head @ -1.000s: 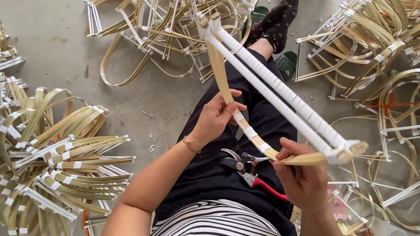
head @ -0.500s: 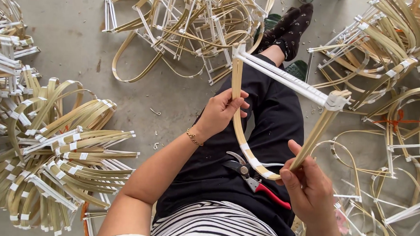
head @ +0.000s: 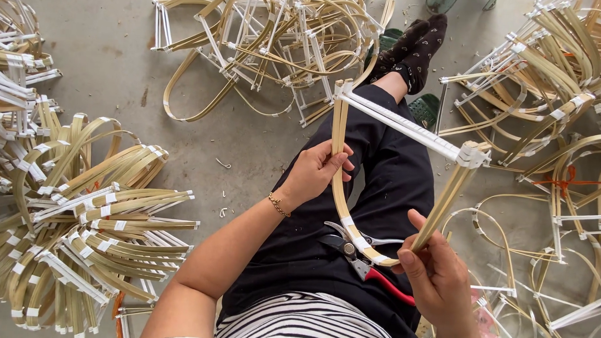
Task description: Assembling and trimming bamboo or wooden furniture frame components using shears and tape.
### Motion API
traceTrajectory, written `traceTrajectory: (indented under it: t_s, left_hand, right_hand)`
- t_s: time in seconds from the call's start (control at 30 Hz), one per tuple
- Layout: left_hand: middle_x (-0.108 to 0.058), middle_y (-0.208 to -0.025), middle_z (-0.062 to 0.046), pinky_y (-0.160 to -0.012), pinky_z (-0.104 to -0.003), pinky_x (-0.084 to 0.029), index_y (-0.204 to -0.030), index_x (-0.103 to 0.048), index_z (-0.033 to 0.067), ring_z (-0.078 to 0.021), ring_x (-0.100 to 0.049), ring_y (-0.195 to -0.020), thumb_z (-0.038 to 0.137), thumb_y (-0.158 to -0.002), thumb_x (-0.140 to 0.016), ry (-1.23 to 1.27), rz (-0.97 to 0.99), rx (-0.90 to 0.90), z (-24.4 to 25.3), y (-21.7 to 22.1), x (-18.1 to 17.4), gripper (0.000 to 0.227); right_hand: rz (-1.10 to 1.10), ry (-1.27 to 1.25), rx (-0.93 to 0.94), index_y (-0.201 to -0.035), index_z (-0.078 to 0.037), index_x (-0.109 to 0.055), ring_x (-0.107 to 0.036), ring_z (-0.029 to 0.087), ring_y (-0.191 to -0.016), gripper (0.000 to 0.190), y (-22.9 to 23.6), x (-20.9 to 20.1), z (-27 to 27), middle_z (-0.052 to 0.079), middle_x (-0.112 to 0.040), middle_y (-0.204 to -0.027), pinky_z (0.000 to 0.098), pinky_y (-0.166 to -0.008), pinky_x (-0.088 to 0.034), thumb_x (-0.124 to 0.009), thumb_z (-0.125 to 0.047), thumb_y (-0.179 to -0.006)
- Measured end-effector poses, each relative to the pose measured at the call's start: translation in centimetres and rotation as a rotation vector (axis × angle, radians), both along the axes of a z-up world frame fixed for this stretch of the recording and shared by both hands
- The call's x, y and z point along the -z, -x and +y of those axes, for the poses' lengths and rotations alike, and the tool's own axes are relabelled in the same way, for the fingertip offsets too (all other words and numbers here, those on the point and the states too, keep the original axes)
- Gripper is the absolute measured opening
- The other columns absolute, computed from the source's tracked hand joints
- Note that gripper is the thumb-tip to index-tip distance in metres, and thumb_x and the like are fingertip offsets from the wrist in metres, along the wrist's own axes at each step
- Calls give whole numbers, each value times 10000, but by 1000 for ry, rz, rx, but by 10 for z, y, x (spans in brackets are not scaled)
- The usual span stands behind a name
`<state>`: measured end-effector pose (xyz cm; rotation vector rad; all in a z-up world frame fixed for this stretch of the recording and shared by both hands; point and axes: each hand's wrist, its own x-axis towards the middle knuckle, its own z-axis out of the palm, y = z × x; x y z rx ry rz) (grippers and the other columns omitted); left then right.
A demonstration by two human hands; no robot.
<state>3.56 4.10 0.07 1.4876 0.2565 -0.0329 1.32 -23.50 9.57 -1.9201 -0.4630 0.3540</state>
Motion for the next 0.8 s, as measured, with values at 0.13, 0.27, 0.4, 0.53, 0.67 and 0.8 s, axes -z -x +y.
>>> traceTrajectory:
  t_s: [0.13, 0.27, 0.4, 0.53, 0.67, 0.8]
  left_hand:
    - [-745, -915, -33, -731, -237, -631, -1200, -634, 47, -106, -754, -809, 210, -1067, -542, -12, -86, -103, 2, -8, 7, 229]
    - [-718, -872, -12, -655, -218, -598, -1245, -634, 56, -77, -707, -724, 230, -1084, -518, -13, -145, -218, 13, -24, -7, 264]
    - [-637, -758, -23, -555, -218, -445, -1296, -689, 66, -72, -530, -608, 218, -1089, -552, -146, -152, -175, 29, -27, -34, 291]
    - [-665, -833, -50, -636, -281, -480, -1269, -726, 74, -136, -558, -703, 234, -1038, -622, -418, -300, 122, 50, -7, -100, 299]
    - [-699, -897, -101, -707, -380, -532, -1174, -736, 57, -246, -653, -793, 334, -957, -668, -601, -337, 485, 25, 18, -144, 358]
    - [-716, -875, -126, -763, -459, -522, -981, -750, 69, -327, -687, -858, 350, -974, -590, -653, -63, 791, 4, 31, -150, 323]
  right_hand:
    - [57, 1, -19, -1450, 34, -502, -714, 70, -724, 532, 4, 15, -7, 23, -653, -897, 212, -652, -609, -622, -152, -966]
    - [262, -76, -88, -1502, 23, -500, -612, 75, -699, 567, 20, 42, -11, 38, -646, -902, 202, -632, -503, -659, -131, -979]
    - [149, 45, -190, -1443, 43, -489, -657, 108, -869, 550, 3, 31, -10, 63, -690, -1105, 237, -794, -540, -640, -98, -933]
    - [217, 63, 246, -1386, -7, -571, -642, 99, -864, 392, -39, 54, -50, 35, -653, -1149, 250, -782, -538, -548, -102, -1006]
    - [319, -158, 90, -1274, 15, -639, -640, 118, -823, 270, -33, 49, -56, 60, -682, -1021, 261, -757, -534, -553, -126, -1061]
    - [562, -147, -459, -1097, 10, -679, -623, 105, -784, 309, -30, 17, -13, 47, -684, -926, 257, -718, -537, -510, -243, -1043]
